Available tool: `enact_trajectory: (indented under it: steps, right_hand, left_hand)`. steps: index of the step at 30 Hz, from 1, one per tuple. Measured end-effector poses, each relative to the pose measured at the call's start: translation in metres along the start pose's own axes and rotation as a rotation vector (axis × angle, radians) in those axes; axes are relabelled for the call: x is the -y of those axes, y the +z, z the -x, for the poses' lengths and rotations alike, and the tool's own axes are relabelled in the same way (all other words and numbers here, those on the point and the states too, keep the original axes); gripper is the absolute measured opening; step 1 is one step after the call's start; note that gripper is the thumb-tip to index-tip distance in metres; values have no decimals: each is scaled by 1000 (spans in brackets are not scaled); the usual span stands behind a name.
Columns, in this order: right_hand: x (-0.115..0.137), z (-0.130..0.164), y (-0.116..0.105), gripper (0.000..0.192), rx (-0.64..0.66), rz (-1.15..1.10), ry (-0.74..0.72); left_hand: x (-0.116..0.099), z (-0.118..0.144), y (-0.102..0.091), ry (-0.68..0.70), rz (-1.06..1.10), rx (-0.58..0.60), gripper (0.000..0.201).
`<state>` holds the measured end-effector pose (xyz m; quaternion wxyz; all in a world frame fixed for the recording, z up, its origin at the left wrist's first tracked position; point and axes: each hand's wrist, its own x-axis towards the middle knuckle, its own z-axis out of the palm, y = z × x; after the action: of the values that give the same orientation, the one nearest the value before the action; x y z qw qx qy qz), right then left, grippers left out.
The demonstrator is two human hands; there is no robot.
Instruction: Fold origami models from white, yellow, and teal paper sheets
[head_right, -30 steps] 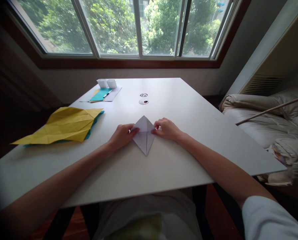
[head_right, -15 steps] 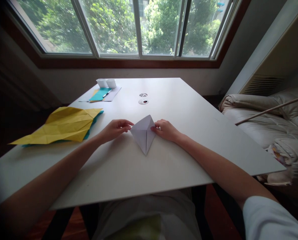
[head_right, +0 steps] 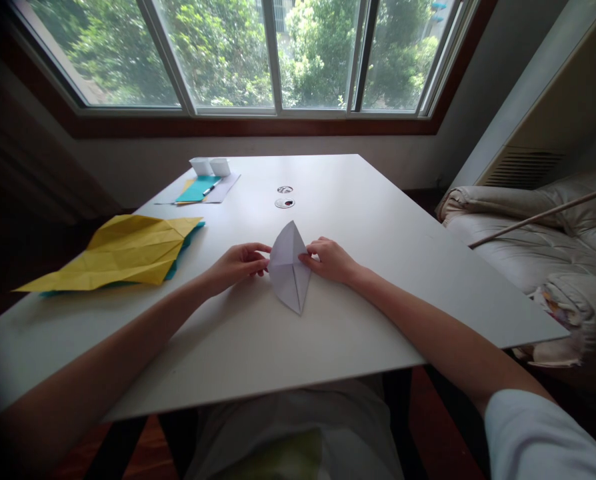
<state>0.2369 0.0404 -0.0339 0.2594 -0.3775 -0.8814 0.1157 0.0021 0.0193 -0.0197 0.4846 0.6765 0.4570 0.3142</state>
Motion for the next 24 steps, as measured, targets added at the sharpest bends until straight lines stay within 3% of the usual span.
enact_trajectory:
  steps: [15,19,24]
  right_hand:
    - [6,1,0,22,0,8,27]
    - [9,2,-2,18,-21,-33,108]
    - [9,2,-1,29,-38,-101,141]
  left_hand:
    - [0,0,14,78,-53,-51,35]
    - [1,3,16,159,-315,-129,32]
    - [0,6,21,250,-682,-178,24]
